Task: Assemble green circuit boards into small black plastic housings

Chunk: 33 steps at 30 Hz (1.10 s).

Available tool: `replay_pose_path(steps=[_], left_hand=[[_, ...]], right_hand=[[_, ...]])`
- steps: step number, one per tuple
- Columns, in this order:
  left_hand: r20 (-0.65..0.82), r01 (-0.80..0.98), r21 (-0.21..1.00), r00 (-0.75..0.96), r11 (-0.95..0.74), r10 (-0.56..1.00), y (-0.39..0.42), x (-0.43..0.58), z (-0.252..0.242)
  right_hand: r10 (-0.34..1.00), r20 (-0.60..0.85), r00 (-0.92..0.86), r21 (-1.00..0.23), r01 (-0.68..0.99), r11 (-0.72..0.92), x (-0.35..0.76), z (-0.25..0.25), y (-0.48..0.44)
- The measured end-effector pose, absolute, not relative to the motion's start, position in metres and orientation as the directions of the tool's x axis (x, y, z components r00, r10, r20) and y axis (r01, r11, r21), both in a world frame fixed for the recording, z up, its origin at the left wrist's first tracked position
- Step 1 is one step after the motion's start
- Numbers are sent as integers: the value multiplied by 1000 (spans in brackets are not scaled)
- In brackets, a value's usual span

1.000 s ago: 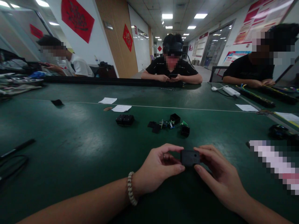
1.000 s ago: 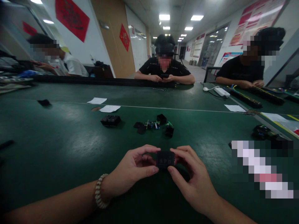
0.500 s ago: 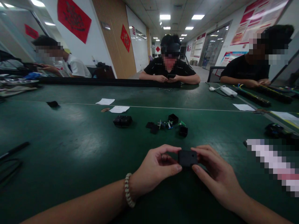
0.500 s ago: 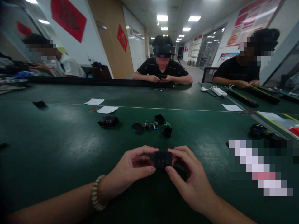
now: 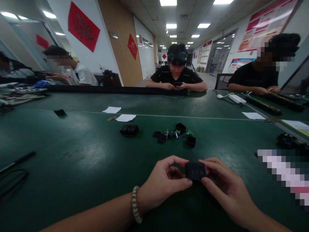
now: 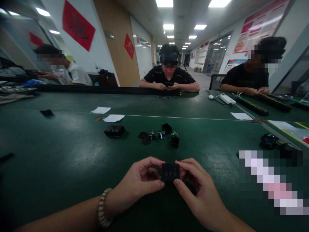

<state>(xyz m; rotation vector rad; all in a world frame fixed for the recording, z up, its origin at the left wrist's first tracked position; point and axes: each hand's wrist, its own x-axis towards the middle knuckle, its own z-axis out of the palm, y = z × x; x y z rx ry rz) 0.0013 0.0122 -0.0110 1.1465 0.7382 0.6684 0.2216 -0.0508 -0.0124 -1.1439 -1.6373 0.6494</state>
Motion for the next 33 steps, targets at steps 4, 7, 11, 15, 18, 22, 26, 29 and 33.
replay_pose_path(steps=[4, 7, 11, 15, 18, 22, 26, 29, 33], left_hand=[[-170, -120, 947, 599, 298, 783, 12, 1, -12], [-183, -117, 944, 592, 308, 785, 12, 2, -10], [-185, -100, 949, 592, 299, 784, 12, 2, -7], [-172, -101, 953, 596, 286, 784, 12, 1, -7], [-177, -93, 953, 600, 288, 780, 13, 1, -8], [-192, -94, 947, 600, 307, 776, 14, 2, -9], [-193, -96, 947, 596, 308, 779, 13, 2, -12], [-182, -83, 956, 583, 281, 792, 12, 3, -13], [-180, -90, 955, 586, 284, 790, 11, 2, -12]], right_hand=[[913, 406, -50, -842, 367, 395, 222, -14, -51], [919, 391, -53, -854, 353, 383, 222, -15, -51], [919, 392, -51, -854, 350, 384, 222, -14, -51], [919, 393, -43, -858, 342, 383, 221, -12, -50], [916, 400, -36, -854, 347, 387, 221, -9, -50], [913, 405, -42, -846, 363, 392, 222, -9, -50], [904, 425, -45, -832, 375, 409, 223, -10, -50], [893, 448, -45, -816, 388, 429, 223, -13, -50], [884, 465, -52, -806, 389, 447, 223, -17, -49]])
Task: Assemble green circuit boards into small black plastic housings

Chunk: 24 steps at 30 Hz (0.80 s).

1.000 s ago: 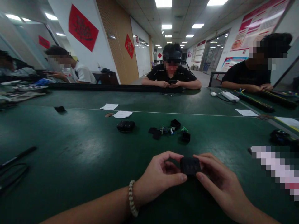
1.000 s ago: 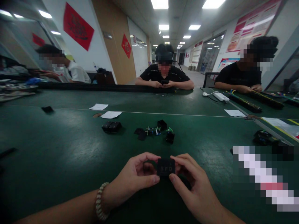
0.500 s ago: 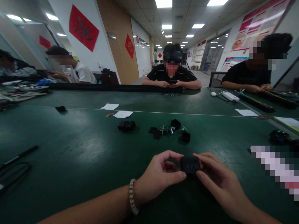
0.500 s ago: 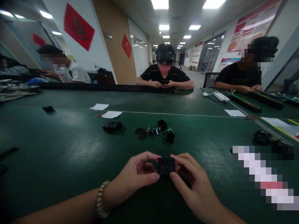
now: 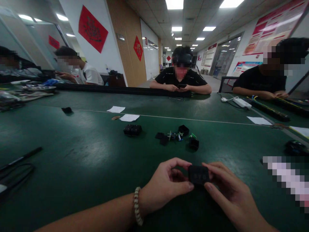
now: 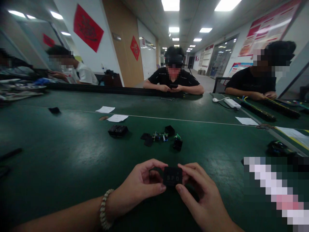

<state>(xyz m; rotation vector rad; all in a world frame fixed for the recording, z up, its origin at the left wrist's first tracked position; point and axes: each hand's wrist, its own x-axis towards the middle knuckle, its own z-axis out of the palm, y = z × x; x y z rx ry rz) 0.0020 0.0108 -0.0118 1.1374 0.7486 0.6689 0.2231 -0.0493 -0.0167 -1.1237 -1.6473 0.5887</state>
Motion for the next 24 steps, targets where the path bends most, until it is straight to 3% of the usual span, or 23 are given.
replay_pose_path(steps=[24], left_hand=[[-146, -91, 964, 599, 248, 787, 12, 1, -7]], right_hand=[[912, 408, -40, -849, 351, 395, 222, -10, -50]])
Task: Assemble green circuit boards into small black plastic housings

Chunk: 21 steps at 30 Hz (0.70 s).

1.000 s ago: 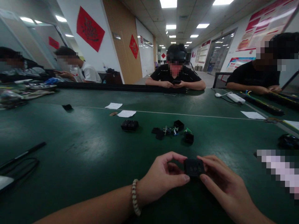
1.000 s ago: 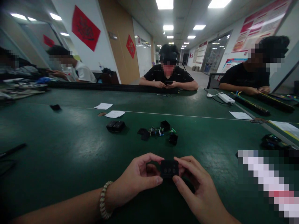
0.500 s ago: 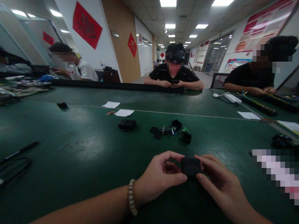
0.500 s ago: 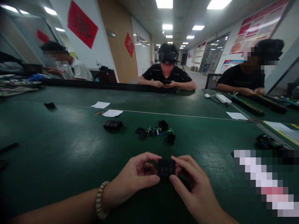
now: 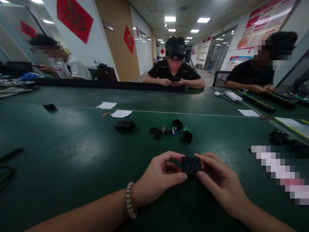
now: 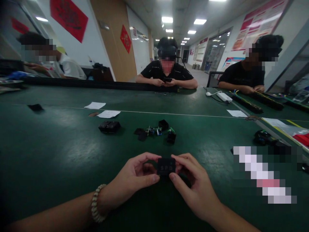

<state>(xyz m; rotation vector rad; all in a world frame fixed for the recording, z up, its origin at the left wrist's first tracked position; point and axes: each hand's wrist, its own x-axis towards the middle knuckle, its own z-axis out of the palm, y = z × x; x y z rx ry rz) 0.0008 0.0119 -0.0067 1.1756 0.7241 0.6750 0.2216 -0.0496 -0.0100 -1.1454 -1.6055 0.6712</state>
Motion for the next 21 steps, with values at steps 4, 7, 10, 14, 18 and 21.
replay_pose_path(steps=[4, 7, 10, 14, 18, 21], left_hand=[[-171, -66, 962, 606, 264, 777, 13, 0, -3], [-173, -63, 963, 605, 263, 777, 13, 0, -2], [-177, -65, 961, 596, 267, 783, 13, 0, -2], [-182, -91, 952, 598, 292, 780, 12, 1, -5], [-182, -84, 954, 596, 286, 782, 12, 1, -8], [-168, -102, 954, 597, 282, 785, 11, 2, -10]], right_hand=[[919, 393, -37, -863, 331, 382, 221, -11, -49], [922, 386, -32, -866, 330, 374, 220, -12, -49], [921, 387, -34, -865, 333, 376, 220, -10, -49], [918, 394, -43, -857, 345, 384, 220, -8, -49], [912, 406, -57, -846, 353, 399, 222, -8, -49], [905, 423, -45, -839, 357, 410, 223, -8, -49]])
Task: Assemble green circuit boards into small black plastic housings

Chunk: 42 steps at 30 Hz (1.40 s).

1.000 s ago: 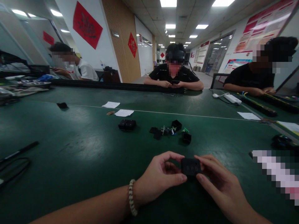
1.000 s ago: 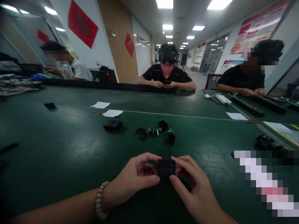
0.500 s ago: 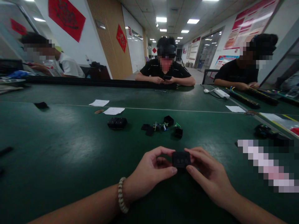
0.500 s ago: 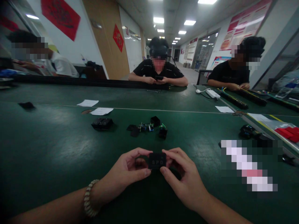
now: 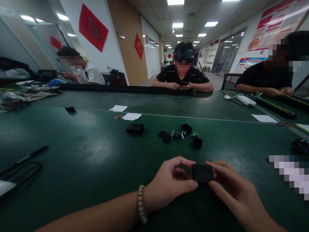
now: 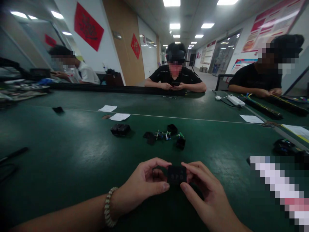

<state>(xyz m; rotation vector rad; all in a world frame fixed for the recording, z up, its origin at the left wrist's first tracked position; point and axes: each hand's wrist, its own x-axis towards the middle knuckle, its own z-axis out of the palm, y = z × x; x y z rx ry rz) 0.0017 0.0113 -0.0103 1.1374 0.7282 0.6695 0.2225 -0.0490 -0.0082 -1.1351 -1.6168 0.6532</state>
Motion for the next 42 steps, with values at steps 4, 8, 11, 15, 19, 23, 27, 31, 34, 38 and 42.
replay_pose_path(steps=[4, 8, 11, 15, 19, 23, 27, 31, 34, 38, 42], left_hand=[[-164, -101, 956, 599, 276, 784, 11, 2, -13], [-166, -85, 960, 594, 266, 787, 12, 2, -14], [-170, -91, 957, 594, 276, 787, 12, 2, -14], [-169, -86, 958, 599, 273, 782, 13, 2, -15], [-163, -91, 958, 610, 273, 776, 13, 2, -16], [-170, -77, 960, 600, 268, 781, 12, 3, -15], [-173, -81, 958, 597, 274, 783, 12, 2, -15], [-165, -83, 961, 587, 262, 792, 12, 3, -13], [-144, -88, 967, 584, 239, 799, 12, 3, -11], [-136, -111, 963, 584, 245, 800, 12, 3, -9], [-153, -111, 958, 578, 263, 802, 12, 3, -8]], right_hand=[[898, 438, -40, -826, 375, 420, 222, -7, -48], [887, 459, -41, -814, 380, 439, 223, -9, -48], [887, 460, -39, -813, 384, 438, 223, -10, -47], [883, 468, -40, -799, 407, 443, 223, -8, -47], [881, 471, -47, -789, 424, 444, 223, -7, -47], [879, 475, -46, -786, 428, 447, 225, -9, -46], [892, 448, -63, -796, 425, 430, 227, -11, -45], [898, 438, -35, -819, 398, 414, 227, -10, -46], [900, 436, -25, -827, 384, 411, 226, -9, -47], [893, 448, 31, -845, 341, 412, 224, -10, -48], [902, 426, 74, -868, 313, 385, 220, -8, -47]])
